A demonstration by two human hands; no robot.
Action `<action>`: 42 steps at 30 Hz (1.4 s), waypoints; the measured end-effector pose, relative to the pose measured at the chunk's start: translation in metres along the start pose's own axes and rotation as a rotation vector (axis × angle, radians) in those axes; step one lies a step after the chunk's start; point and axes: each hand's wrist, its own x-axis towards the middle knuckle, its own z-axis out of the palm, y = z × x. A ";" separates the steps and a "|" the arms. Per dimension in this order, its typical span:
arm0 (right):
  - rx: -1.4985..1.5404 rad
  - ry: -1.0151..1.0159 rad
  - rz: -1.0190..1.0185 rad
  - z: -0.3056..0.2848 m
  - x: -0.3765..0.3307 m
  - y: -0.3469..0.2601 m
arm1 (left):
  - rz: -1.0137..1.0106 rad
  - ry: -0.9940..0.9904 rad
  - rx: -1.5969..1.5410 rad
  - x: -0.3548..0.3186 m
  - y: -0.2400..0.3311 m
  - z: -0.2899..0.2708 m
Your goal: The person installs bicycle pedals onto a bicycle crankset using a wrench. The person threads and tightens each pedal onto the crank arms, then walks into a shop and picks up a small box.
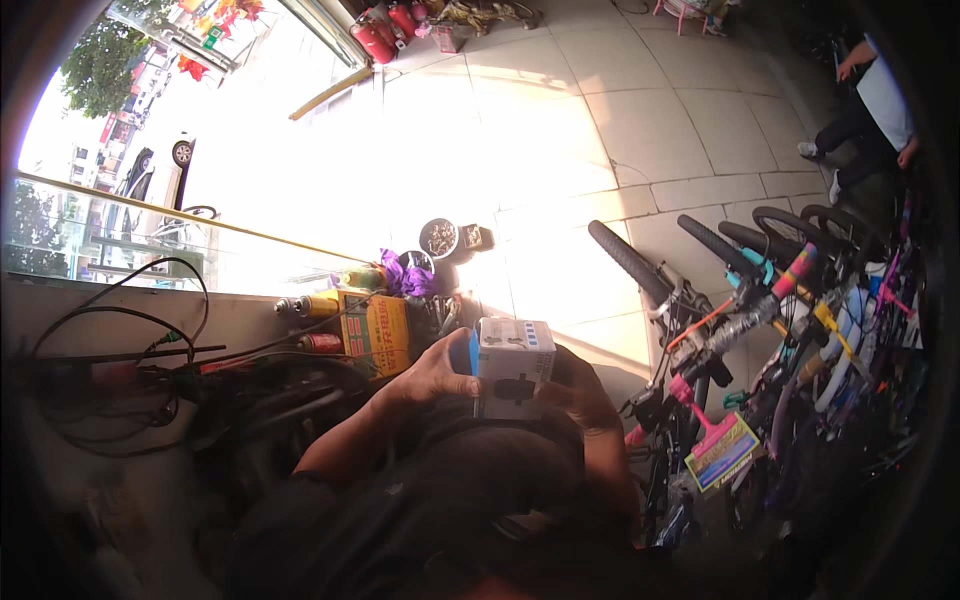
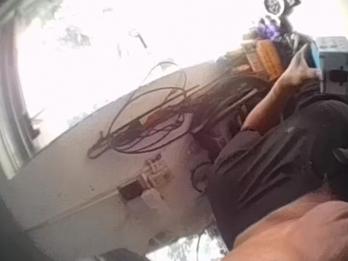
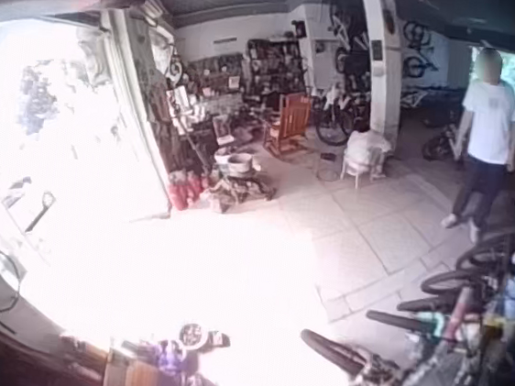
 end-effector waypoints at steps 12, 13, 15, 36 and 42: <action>-0.299 -0.100 0.000 0.077 0.395 -0.118 | 0.193 0.119 0.265 0.101 0.255 -0.291; -0.288 -0.106 -0.093 0.088 0.413 -0.113 | 0.228 0.110 0.271 0.103 0.274 -0.307; -0.585 -0.024 -0.140 0.107 0.461 -0.134 | 0.229 0.019 0.239 0.137 0.312 -0.351; -0.523 -0.741 0.593 0.203 1.206 -0.296 | 0.354 0.939 -0.087 0.312 0.589 -0.702; -0.583 -0.748 0.643 0.261 1.369 -0.274 | 0.475 1.070 -0.319 0.332 0.656 -0.833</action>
